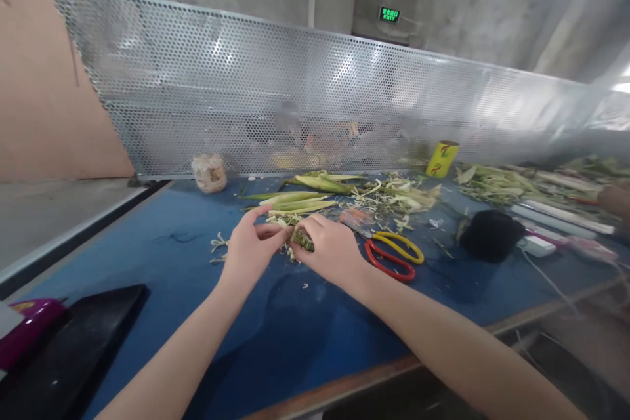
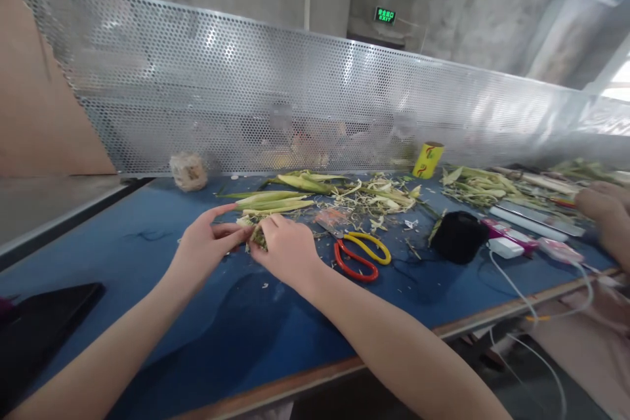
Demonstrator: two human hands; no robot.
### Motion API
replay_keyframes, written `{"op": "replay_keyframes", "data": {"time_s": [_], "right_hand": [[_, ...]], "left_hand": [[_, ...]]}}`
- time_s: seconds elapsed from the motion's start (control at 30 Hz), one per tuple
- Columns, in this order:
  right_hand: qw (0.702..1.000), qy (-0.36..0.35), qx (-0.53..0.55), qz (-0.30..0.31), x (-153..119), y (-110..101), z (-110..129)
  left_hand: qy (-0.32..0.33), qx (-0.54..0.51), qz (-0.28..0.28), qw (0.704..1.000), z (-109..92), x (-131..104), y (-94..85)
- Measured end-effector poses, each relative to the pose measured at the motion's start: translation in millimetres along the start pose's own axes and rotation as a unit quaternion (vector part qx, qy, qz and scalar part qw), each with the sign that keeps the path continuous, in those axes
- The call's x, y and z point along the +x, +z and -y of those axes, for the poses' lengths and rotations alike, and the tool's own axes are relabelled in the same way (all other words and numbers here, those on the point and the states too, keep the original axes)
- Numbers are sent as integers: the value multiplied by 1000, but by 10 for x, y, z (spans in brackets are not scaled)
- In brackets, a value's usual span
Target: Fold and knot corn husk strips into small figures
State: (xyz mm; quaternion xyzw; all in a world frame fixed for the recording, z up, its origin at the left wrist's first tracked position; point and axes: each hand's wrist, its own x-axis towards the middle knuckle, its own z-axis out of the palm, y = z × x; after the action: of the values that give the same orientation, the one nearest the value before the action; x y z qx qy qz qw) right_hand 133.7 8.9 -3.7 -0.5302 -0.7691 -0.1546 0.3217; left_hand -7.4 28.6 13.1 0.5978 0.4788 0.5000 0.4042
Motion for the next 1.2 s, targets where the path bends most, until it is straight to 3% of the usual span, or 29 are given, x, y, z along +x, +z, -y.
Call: {"op": "replay_keyframes", "data": {"time_s": [0.13,0.3,0.47,0.67,0.83,1.2], "right_hand": [[999,-31,-36,5,4,19,-1],[997,-28,-43,57,18,-10,9],[990,21,106,87,32,-44,-68],[944,49,311,99,85,66,-207],[915,103,381,83,104,84,-206],[927,98,360,28,88,36,-166]], "left_hand": [[-2,11,13,1000,35,8,2],[8,46,23,999,97,29,-16],[29,112,17,993,83,47,-43],[48,147,34,987,54,30,-42],[48,144,23,988,20,7,-33],[6,95,9,995,-22,9,-9]]}}
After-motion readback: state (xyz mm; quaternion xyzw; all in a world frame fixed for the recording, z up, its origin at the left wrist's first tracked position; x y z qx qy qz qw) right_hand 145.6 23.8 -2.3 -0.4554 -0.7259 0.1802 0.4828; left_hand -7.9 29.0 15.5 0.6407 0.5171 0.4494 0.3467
